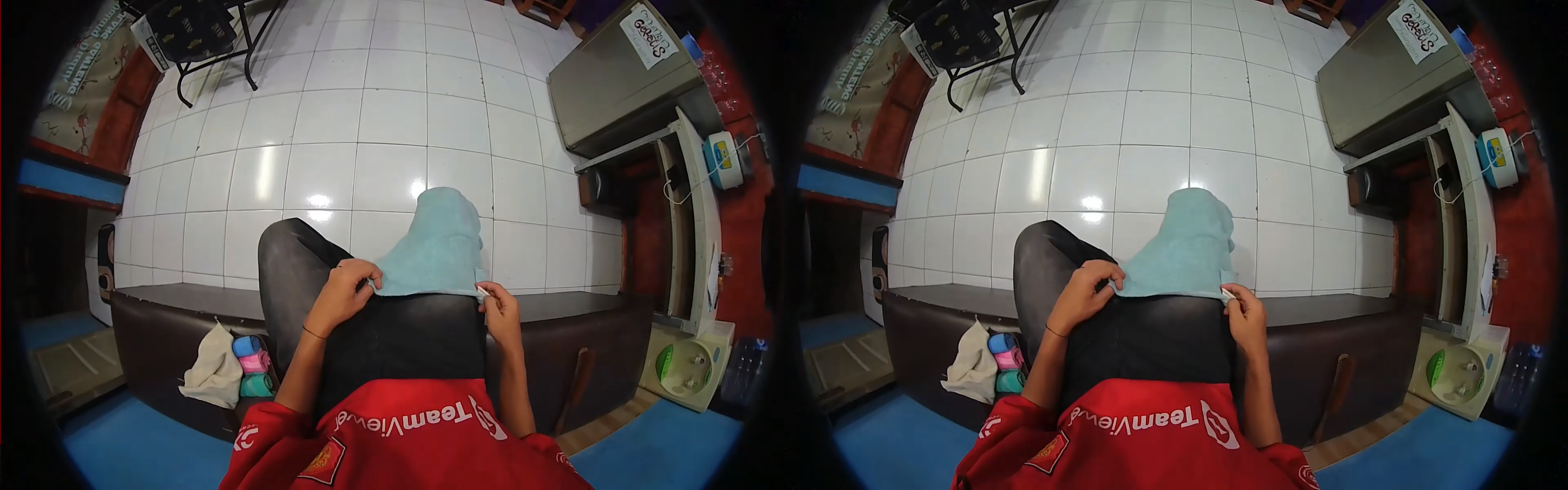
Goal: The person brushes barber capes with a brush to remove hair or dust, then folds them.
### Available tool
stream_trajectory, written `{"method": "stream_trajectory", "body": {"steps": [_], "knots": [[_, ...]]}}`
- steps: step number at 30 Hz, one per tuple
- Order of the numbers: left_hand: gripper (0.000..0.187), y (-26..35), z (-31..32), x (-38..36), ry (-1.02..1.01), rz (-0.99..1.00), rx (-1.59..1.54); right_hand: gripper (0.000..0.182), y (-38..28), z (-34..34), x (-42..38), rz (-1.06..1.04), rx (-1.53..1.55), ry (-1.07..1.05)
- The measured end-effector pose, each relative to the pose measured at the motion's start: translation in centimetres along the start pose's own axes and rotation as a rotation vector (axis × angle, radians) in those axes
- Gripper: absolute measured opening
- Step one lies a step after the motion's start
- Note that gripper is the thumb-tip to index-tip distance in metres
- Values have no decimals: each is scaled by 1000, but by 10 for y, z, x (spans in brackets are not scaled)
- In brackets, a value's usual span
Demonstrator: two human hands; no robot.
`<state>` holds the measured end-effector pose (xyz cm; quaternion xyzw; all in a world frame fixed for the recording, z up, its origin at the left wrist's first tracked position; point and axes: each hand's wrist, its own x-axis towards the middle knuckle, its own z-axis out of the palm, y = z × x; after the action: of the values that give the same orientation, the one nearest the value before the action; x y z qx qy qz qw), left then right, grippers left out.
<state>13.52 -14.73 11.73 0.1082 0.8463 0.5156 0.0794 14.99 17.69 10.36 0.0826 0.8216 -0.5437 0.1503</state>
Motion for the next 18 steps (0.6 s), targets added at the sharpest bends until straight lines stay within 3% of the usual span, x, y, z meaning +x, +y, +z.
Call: {"method": "stream_trajectory", "body": {"steps": [2, 8, 10, 12, 14, 18], "knots": [[17, -1, 0, 2, 3, -2, 3, 18, 8, 3, 0, 67, 219, 108], [14, -12, 4, -8, -270, -161, -120, 13, 53, -4, -2, 336, 201, 166], [13, -12, 7, -6, -158, -201, -242, 17, 55, -4, 6, 330, 364, 187], [11, -7, -1, 6, -92, -180, -178, 25, 50, -6, 13, 331, 528, 207], [10, 8, -13, 23, 121, -232, -10, 40, 21, -17, 36, 234, 694, 293], [13, 34, -29, 50, 344, -81, -159, 42, -64, -52, 47, -69, 620, 280]]}}
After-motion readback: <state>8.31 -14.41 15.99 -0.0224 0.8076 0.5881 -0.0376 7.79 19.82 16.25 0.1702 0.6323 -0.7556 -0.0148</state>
